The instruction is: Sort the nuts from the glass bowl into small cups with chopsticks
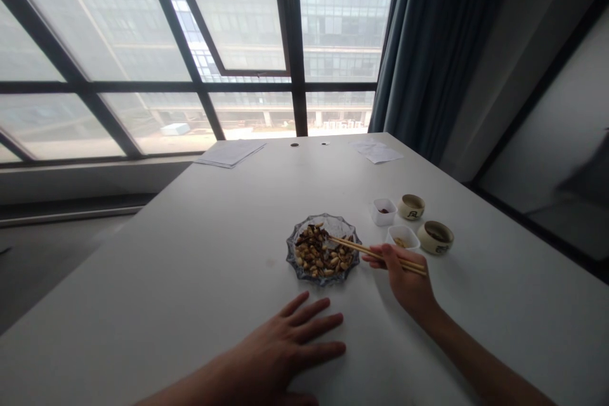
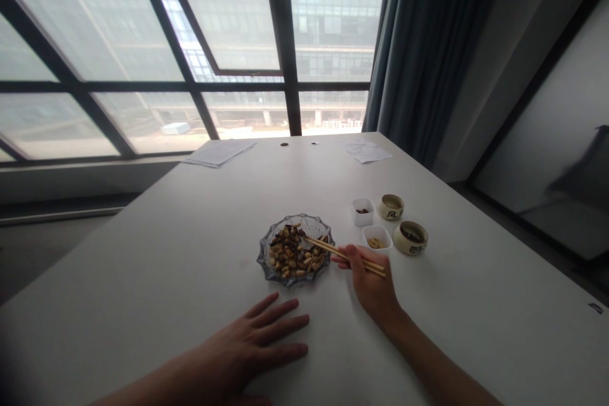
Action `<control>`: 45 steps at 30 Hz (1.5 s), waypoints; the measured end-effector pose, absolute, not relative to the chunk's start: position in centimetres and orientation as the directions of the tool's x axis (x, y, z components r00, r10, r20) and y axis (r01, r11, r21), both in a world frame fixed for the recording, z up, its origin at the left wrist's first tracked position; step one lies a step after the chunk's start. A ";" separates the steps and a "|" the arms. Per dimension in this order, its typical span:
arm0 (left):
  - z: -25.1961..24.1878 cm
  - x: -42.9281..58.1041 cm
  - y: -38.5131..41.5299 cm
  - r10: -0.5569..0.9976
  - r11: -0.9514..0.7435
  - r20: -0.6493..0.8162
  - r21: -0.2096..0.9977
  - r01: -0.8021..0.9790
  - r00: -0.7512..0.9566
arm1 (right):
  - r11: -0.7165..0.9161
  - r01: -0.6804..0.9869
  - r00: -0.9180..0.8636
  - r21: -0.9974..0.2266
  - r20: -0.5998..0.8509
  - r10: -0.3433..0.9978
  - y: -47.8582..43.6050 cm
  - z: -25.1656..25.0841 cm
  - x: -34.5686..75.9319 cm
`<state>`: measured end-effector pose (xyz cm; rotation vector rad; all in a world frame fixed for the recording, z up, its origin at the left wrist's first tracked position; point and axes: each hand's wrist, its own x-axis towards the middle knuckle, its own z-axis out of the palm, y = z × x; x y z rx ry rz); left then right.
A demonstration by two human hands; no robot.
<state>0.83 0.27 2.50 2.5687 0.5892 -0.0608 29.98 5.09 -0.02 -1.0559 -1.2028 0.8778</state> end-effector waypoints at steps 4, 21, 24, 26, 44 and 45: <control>2.6 0.8 0.3 0.398 -0.768 -0.147 0.486 0.417 0.905 | 0.336 -0.008 0.256 -0.942 0.323 0.911 5.2 0.9 30.6; 2.5 0.8 0.3 0.408 -0.771 -0.144 0.473 0.425 0.901 | 0.370 0.084 0.620 -0.925 0.339 0.707 6.7 3.5 36.8; 2.2 0.7 0.3 0.403 -0.780 -0.112 0.478 0.405 0.908 | 0.379 0.099 0.608 -0.920 0.357 0.709 6.4 3.8 36.4; 2.1 0.7 0.3 0.400 -0.782 -0.106 0.479 0.399 0.910 | 0.385 0.101 0.597 -0.918 0.365 0.714 6.2 3.8 36.1; 2.5 0.9 0.2 0.404 -0.795 -0.119 0.445 0.412 0.907 | 0.435 0.198 -0.044 -0.878 0.435 0.899 5.2 1.3 30.3; 2.5 0.9 0.2 0.404 -0.793 -0.122 0.447 0.414 0.906 | 0.429 0.199 -0.046 -0.881 0.429 0.902 5.2 1.2 30.2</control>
